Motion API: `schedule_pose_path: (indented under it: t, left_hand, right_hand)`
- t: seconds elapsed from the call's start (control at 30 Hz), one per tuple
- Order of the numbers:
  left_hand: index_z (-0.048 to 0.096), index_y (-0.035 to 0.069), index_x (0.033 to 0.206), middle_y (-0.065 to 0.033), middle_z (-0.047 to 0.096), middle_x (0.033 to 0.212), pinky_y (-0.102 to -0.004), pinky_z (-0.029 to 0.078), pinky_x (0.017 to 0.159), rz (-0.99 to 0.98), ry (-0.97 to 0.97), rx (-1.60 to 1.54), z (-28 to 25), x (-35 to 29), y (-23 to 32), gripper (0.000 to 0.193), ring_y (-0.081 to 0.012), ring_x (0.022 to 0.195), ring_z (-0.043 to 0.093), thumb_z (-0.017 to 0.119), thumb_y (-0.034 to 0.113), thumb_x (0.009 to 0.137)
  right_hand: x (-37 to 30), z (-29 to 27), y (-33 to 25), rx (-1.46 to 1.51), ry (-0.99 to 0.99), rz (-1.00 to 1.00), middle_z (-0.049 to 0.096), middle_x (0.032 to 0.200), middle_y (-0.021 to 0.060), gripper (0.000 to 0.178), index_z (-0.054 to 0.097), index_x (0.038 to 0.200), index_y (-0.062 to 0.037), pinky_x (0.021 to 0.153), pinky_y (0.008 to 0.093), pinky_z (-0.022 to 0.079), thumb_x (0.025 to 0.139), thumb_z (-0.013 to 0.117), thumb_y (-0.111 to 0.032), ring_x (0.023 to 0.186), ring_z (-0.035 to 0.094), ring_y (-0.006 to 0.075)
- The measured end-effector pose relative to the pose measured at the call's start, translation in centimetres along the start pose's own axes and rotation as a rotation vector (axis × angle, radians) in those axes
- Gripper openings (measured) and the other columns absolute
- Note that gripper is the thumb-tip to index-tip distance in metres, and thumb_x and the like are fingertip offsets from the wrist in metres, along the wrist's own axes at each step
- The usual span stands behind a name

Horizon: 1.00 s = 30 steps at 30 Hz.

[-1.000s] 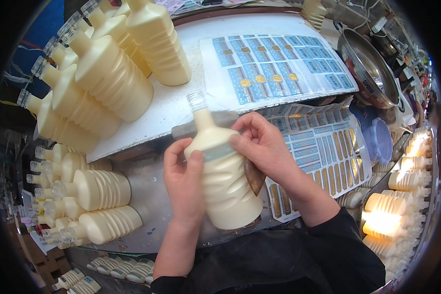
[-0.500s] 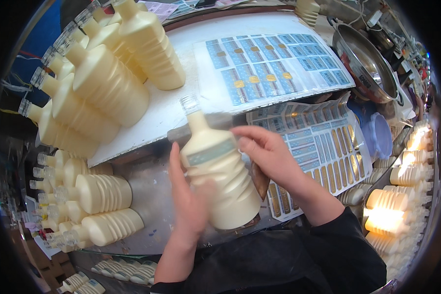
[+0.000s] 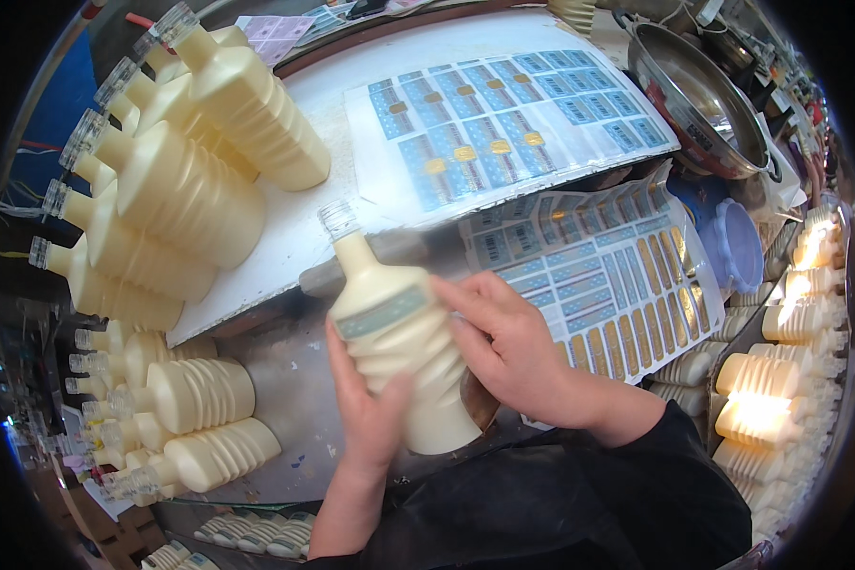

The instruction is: The person applies adhesive labels to the bodies of multiple plastic bottles filled with a yellow liquid. They peel labels from a sheet, position them on each bottle, and smooth them down. Finished bottles are placed on a nearby table.

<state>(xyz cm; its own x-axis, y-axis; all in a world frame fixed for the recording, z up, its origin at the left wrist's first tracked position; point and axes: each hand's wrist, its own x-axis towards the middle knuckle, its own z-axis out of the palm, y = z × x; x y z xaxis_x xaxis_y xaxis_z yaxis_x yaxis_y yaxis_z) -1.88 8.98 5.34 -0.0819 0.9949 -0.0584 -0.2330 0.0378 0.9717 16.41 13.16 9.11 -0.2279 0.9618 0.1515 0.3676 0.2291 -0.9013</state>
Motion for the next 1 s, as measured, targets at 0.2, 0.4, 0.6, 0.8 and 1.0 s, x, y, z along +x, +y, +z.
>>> schedule_pose_path:
  t: [0.2,0.4,0.6,0.8,1.0]
  left_hand:
    - [0.014,-0.002,0.160,-0.0206,0.042,0.148,-0.0404,0.042,0.111,-0.004,0.117,0.215,0.7,-0.5,0.7,0.101,-0.0282,0.134,0.048,0.074,0.006,0.079]
    - [0.021,-0.006,0.155,-0.0239,0.044,0.141,-0.0438,0.042,0.109,0.079,0.151,0.462,1.6,-1.1,2.1,0.100,-0.0339,0.130,0.049,0.082,0.013,0.079]
    - [0.020,-0.009,0.152,-0.0284,0.042,0.140,-0.0472,0.042,0.108,0.133,0.154,0.667,1.8,-1.1,2.9,0.101,-0.0422,0.128,0.048,0.084,0.020,0.079]
    - [0.021,-0.009,0.153,-0.0296,0.045,0.140,-0.0466,0.044,0.107,0.136,0.155,0.645,1.5,-1.1,2.7,0.100,-0.0423,0.128,0.052,0.083,0.019,0.079]
    - [0.022,-0.003,0.158,-0.0232,0.049,0.147,-0.0401,0.046,0.109,-0.044,0.084,0.216,-0.4,-0.4,1.6,0.096,-0.0324,0.131,0.055,0.075,0.009,0.079]
  right_hand:
    - [0.5,0.3,1.3,0.119,-0.003,0.014,0.064,0.112,0.0147,0.037,0.065,0.130,0.0003,0.086,0.0329,0.051,0.095,0.055,-0.001,0.100,0.064,0.0265]
    - [0.7,0.5,2.0,0.264,-0.079,0.237,0.062,0.111,0.0080,0.041,0.063,0.135,0.0009,0.082,0.0243,0.046,0.095,0.054,-0.001,0.094,0.058,0.0118]
    - [0.6,0.9,2.0,0.255,-0.071,0.202,0.058,0.113,0.0038,0.043,0.061,0.138,0.0013,0.078,0.0212,0.044,0.095,0.054,0.000,0.091,0.054,0.0076]
    - [0.5,0.9,1.7,0.253,-0.068,0.210,0.058,0.113,0.0021,0.045,0.061,0.139,0.0000,0.077,0.0201,0.044,0.095,0.054,0.002,0.089,0.053,0.0058]
    - [-0.3,0.2,0.6,0.229,-0.055,0.119,0.059,0.113,0.0041,0.046,0.062,0.139,-0.0029,0.082,0.0209,0.044,0.094,0.053,0.003,0.094,0.055,0.0084]
